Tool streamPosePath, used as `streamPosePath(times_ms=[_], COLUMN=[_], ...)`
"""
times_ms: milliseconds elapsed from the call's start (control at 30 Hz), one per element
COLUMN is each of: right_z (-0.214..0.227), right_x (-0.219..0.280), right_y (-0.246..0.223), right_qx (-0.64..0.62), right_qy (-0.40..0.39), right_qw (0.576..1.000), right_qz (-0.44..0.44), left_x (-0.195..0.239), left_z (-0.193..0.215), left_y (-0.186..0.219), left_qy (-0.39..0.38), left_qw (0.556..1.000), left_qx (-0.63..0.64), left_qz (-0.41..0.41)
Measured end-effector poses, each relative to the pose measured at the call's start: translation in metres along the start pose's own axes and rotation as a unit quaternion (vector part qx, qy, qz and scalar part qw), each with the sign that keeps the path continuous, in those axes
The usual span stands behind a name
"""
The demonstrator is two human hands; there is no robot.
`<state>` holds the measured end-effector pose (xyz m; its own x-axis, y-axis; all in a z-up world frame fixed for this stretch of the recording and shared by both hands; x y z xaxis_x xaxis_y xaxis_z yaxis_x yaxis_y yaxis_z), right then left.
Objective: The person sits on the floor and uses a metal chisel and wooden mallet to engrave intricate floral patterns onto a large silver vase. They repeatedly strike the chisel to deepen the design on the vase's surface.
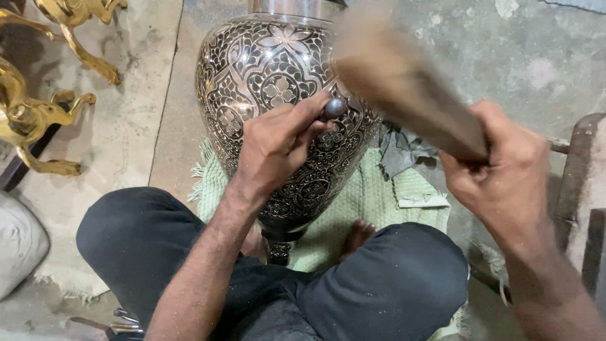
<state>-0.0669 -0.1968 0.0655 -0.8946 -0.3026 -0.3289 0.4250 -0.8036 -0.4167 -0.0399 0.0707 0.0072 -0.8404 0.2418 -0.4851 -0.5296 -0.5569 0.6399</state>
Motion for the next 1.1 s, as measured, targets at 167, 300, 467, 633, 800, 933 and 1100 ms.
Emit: streamPosePath(times_ms=[167, 300, 467, 633, 800, 933, 1100], right_z=[0.000, 0.000, 0.004, 0.002, 0.003, -0.004, -0.004], right_x=[-0.001, -0.005, -0.003, 0.000, 0.001, -0.004, -0.002], right_y=[0.003, 0.002, -0.001, 0.004, 0.009, 0.024, 0.013], right_qx=[0.134, -0.088, -0.055, 0.045, 0.108, -0.053, 0.153], right_qy=[-0.010, 0.032, 0.042, 0.045, 0.044, 0.021, -0.006], right_qw=[0.991, 0.994, 0.996, 0.998, 0.993, 0.997, 0.988], right_qz=[0.008, -0.048, -0.056, -0.003, 0.017, -0.059, 0.031], left_x=[-0.003, -0.003, -0.003, -0.005, -0.007, -0.003, -0.007], left_z=[-0.005, -0.006, 0.000, -0.001, -0.003, 0.002, 0.000], left_y=[-0.003, -0.008, -0.001, -0.001, -0.001, -0.004, -0.003], left_qy=[-0.034, -0.056, -0.049, -0.062, -0.078, -0.106, -0.088], left_qw=[0.999, 0.998, 0.998, 0.998, 0.997, 0.993, 0.993], left_qx=[-0.027, -0.026, 0.027, 0.015, 0.002, 0.045, 0.048], left_qz=[-0.012, 0.013, -0.009, -0.026, -0.030, 0.014, -0.062])
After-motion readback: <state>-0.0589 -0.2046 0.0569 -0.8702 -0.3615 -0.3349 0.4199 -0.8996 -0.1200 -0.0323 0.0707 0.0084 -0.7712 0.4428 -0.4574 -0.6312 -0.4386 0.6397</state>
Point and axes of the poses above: each hand's wrist, its own x-axis away from the middle knuckle, its own z-axis out of the back of the hand, y = z × x, the point moved 6 cm from there along -x, towards the middle knuckle, and after that the axes turned 6 degrees about z, right-handed, at the moved point
